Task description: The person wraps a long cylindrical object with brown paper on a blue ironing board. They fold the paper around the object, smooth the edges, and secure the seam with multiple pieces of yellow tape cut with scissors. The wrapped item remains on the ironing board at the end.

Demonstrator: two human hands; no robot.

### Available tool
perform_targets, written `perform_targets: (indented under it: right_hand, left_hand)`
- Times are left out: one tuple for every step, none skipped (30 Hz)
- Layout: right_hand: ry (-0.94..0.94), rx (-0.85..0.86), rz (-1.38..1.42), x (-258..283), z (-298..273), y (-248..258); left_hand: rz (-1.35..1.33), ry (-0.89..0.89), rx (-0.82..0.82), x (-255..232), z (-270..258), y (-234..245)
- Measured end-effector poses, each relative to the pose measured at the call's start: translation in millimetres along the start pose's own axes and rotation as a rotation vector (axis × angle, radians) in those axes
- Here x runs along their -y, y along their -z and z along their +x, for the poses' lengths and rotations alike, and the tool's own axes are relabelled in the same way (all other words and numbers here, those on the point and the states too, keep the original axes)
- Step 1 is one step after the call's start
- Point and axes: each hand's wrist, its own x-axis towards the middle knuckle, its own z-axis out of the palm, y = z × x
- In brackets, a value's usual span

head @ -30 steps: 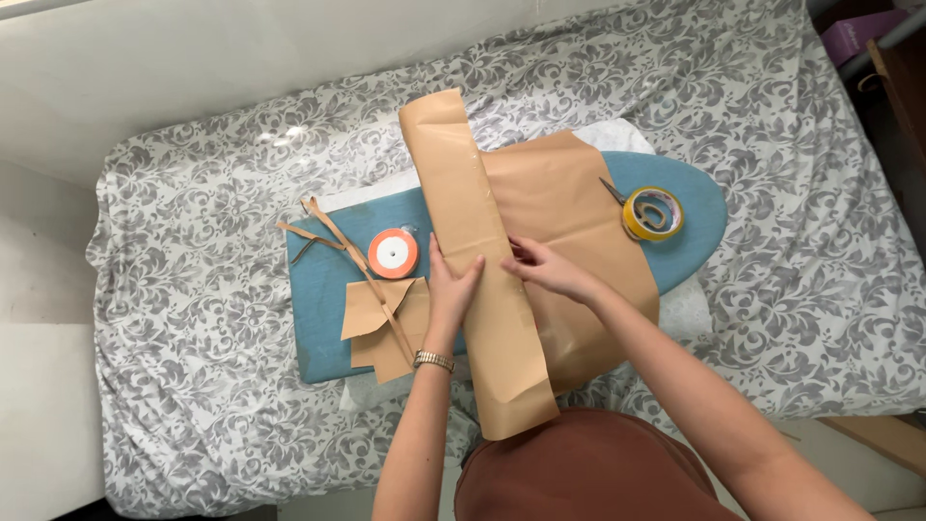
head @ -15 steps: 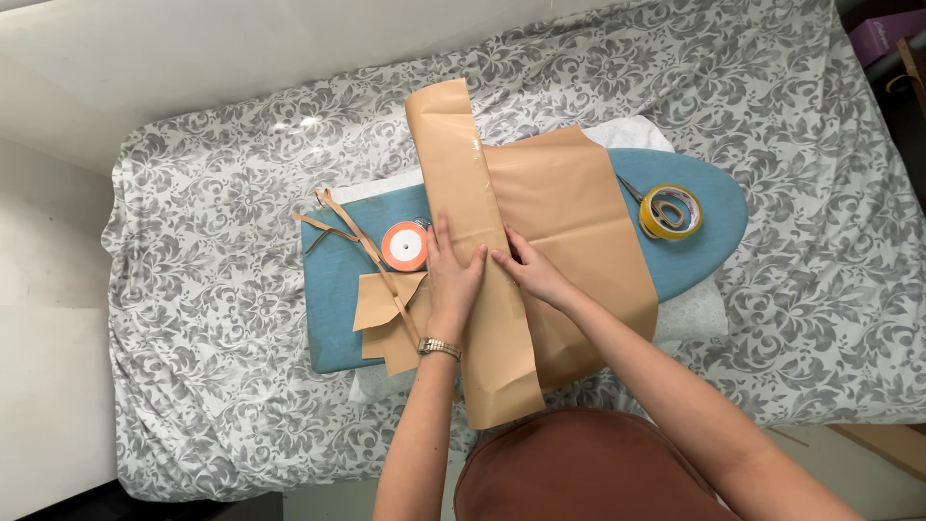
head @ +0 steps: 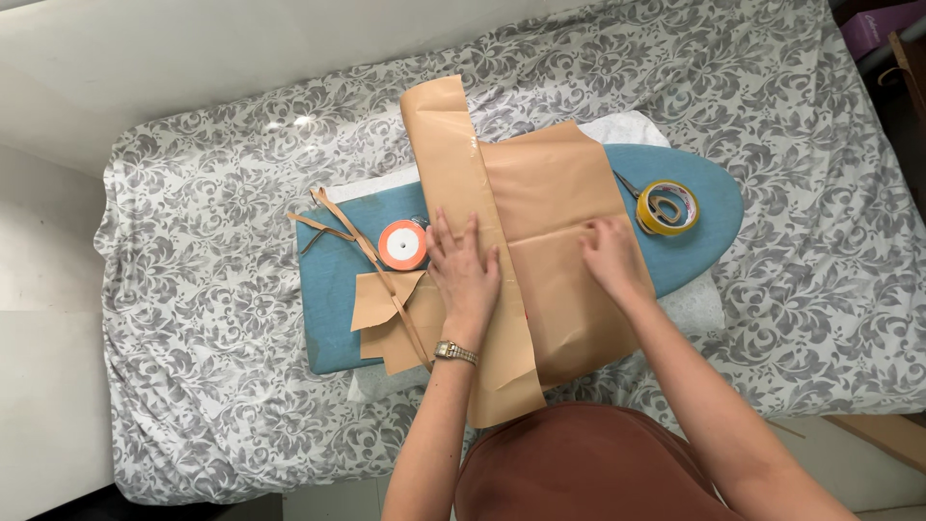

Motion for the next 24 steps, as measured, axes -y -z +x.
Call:
perform_targets:
  right_hand:
    - [-0.054,0.018,-0.082,-3,-3,5]
    - [-0.108,0.036,-0.165,-8,-7,13]
    - [-0.164,0.051,-0.247,-11,-10,20]
    - [-0.221,0.099,-0.228,-12,-12,22]
    - [-0.278,0.145,-0.208,-14,-13,24]
    - [-0.336,0.19,-0.188,-16,-13,27]
    - [-0.339,0.182,-0.198,-18,-13,28]
    - [-0.343,0.174,-0.209,-20,-11,27]
    - [-0.344,0.168,-0.22,-22,-10,26]
    - [-0.403,0.219,-0.202,-25,-7,26]
    - [-0.461,0.27,-0.184,-28,-3,26]
    - [-0.518,0.321,-0.166,-30,-2,26]
    - [-0.497,0.289,-0.193,-31,-2,26]
    - [-0.476,0.256,-0.221,-32,-4,26]
    - [-0.455,0.224,-0.248,-32,-5,25]
    - [-0.441,0.204,-0.213,-32,-6,24]
    - [-0.43,0.182,-0.18,-33,-6,23]
    - [-0.418,0.16,-0.146,-35,-6,22]
    - [-0.437,0.165,-0.134,-39,-4,21]
    - [-0.457,0.171,-0.122,-44,-1,19]
    - [-0.475,0.178,-0.108,-49,1,16]
    - [-0.431,0.162,-0.09,-55,0,14]
    - [-0.384,0.144,-0.072,-61,1,14]
    - [-0.338,0.125,-0.055,-68,2,14]
  left_hand:
    - [0.012,-0.008,0.021,-3,-2,0]
    - [0.025,-0.017,0.042,-6,-3,1]
    - [0.041,-0.01,0.07,-9,-3,2]
    - [0.058,-0.002,0.098,-12,-3,3]
    - [0.074,0.003,0.126,-14,-3,3]
    - [0.066,0.013,0.128,-16,-3,4]
    - [0.059,0.024,0.129,-16,-3,5]
    - [0.052,0.035,0.129,-16,-2,7]
    - [0.04,0.038,0.119,-16,-3,8]
    - [0.028,0.04,0.108,-16,-3,9]
    - [0.016,0.042,0.098,-16,-4,9]
    - [0.025,0.042,0.13,-17,-6,10]
    - [0.034,0.042,0.162,-18,-8,11]
    - [0.044,0.043,0.194,-19,-10,11]
    - [0.046,0.038,0.179,-20,-11,11]
    - [0.048,0.034,0.163,-21,-11,11]
    - [0.049,0.026,0.149,-22,-11,10]
    - [0.044,0.036,0.145,-22,-11,10]
    - [0.039,0.046,0.143,-22,-11,10]
    - [0.033,0.055,0.141,-22,-10,9]
    - [0.02,0.038,0.1,-21,-10,7]
    - [0.006,0.02,0.059,-22,-10,6]
    - [-0.008,0.003,0.015,-22,-8,5]
    - [-0.014,-0.002,-0.006,-21,-6,3]
